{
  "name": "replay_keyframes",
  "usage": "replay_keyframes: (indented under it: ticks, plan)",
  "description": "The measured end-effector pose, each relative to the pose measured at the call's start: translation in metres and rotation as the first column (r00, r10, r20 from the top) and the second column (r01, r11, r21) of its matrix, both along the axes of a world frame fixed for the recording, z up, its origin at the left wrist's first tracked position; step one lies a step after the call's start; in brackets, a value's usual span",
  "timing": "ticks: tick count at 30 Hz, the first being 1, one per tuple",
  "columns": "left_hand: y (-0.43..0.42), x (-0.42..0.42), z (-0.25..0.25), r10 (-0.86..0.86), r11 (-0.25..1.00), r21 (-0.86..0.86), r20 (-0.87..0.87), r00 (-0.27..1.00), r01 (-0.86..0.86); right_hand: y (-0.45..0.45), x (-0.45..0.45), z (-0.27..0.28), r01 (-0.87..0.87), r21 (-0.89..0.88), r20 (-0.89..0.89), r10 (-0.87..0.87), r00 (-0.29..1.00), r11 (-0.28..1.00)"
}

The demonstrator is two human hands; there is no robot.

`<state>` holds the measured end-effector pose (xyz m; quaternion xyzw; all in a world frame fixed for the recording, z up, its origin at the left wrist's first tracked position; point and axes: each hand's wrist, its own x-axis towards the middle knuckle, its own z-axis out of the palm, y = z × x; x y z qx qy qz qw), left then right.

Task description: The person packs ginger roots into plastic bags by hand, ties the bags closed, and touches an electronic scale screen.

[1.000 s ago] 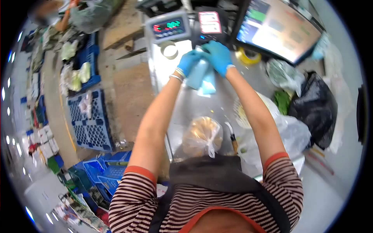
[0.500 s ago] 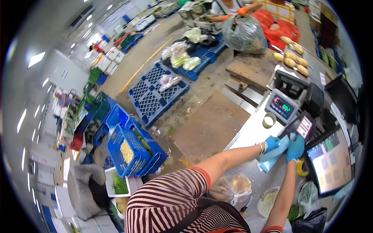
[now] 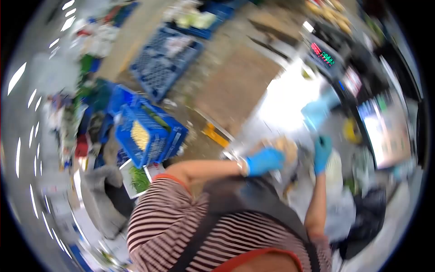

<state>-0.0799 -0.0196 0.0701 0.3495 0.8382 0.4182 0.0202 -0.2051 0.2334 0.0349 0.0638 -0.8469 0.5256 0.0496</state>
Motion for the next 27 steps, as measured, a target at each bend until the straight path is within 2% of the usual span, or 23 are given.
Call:
replay_keyframes:
  ticks: [1, 2, 3, 4, 5, 6, 7, 8, 9, 11, 14, 16, 17, 18, 19, 21, 23, 24, 25, 27]
  plan:
    - [-0.002, 0.002, 0.019, 0.000, 0.988, -0.154, -0.138, 0.990, -0.022, -0.003, 0.007, 0.010, -0.022, -0.051, -0.012, 0.021, 1.000, 0.998]
    - [-0.005, 0.004, 0.021, -0.051, 0.961, -0.275, -0.127, 0.991, 0.014, -0.008, 0.009, 0.018, -0.037, 0.120, -0.194, 0.060, 0.979, 0.992]
    - [-0.006, 0.008, 0.035, 0.011, 0.977, -0.203, -0.281, 0.960, -0.070, -0.022, 0.014, 0.036, 0.012, 0.178, -0.254, 0.034, 0.967, 0.984]
    - [-0.006, 0.015, 0.029, 0.014, 0.978, -0.201, -0.235, 0.972, -0.063, -0.031, 0.018, 0.048, 0.059, 0.264, -0.347, 0.037, 0.937, 0.963]
    - [-0.007, 0.020, 0.026, 0.008, 0.967, -0.249, -0.185, 0.983, -0.055, -0.045, 0.020, 0.066, 0.049, 0.276, -0.419, 0.075, 0.905, 0.960]
    - [-0.004, 0.027, 0.025, 0.031, 0.967, -0.240, -0.215, 0.976, -0.084, -0.050, 0.027, 0.065, 0.023, 0.322, -0.445, 0.130, 0.886, 0.946]
    - [0.001, 0.030, 0.023, 0.064, 0.963, -0.237, -0.250, 0.966, -0.125, -0.054, 0.031, 0.053, -0.126, 0.318, -0.393, 0.252, 0.884, 0.940]
    - [0.004, 0.034, 0.020, 0.081, 0.957, -0.252, -0.238, 0.968, -0.142, -0.061, 0.043, 0.045, -0.114, 0.425, -0.501, 0.338, 0.797, 0.898]
    - [0.007, 0.038, 0.018, 0.101, 0.949, -0.271, -0.226, 0.969, -0.162, -0.060, 0.057, 0.028, -0.218, 0.591, -0.341, 0.486, 0.805, 0.776]
    - [0.009, 0.046, 0.015, 0.140, 0.935, -0.292, -0.213, 0.967, -0.200, -0.055, 0.089, 0.019, -0.406, 0.761, -0.012, 0.637, 0.771, 0.506]
    - [0.013, 0.049, 0.015, 0.213, 0.930, -0.256, -0.204, 0.955, -0.263, -0.028, 0.097, 0.053, -0.626, 0.562, 0.179, 0.660, 0.730, 0.540]
    - [0.016, 0.051, 0.020, 0.260, 0.937, -0.193, -0.171, 0.950, -0.291, -0.019, 0.092, 0.066, -0.505, 0.464, 0.038, 0.552, 0.833, 0.728]
    - [0.016, 0.051, 0.019, 0.224, 0.948, -0.198, -0.142, 0.964, -0.249, -0.021, 0.088, 0.071, -0.433, 0.400, -0.037, 0.487, 0.873, 0.807]
    - [0.016, 0.052, 0.018, 0.196, 0.953, -0.212, -0.120, 0.973, -0.218, -0.030, 0.084, 0.075, -0.369, 0.399, -0.076, 0.431, 0.899, 0.839]
    - [0.012, 0.050, 0.016, 0.179, 0.951, -0.235, -0.109, 0.978, -0.201, -0.043, 0.081, 0.064, -0.431, 0.420, -0.054, 0.496, 0.866, 0.799]
    - [0.010, 0.051, 0.002, 0.177, 0.974, -0.122, -0.122, 0.977, -0.191, -0.073, 0.083, 0.019, -0.550, 0.456, -0.031, 0.629, 0.776, 0.700]
    - [0.000, 0.045, 0.000, 0.192, 0.979, 0.054, 0.077, 0.978, -0.196, -0.085, 0.081, -0.006, -0.685, 0.388, 0.117, 0.704, 0.700, 0.617]
    - [-0.001, 0.039, -0.001, 0.316, 0.923, 0.165, 0.191, 0.929, -0.348, -0.086, 0.076, -0.013, -0.763, 0.351, 0.160, 0.768, 0.621, 0.543]
    - [-0.008, 0.041, 0.000, 0.400, 0.831, 0.267, 0.321, 0.858, -0.488, -0.096, 0.081, 0.023, -0.800, 0.320, 0.097, 0.822, 0.561, 0.507]
    - [-0.037, 0.050, 0.030, 0.389, 0.860, 0.269, 0.204, 0.898, -0.434, -0.107, 0.098, 0.027, -0.777, 0.360, 0.171, 0.782, 0.599, 0.516]
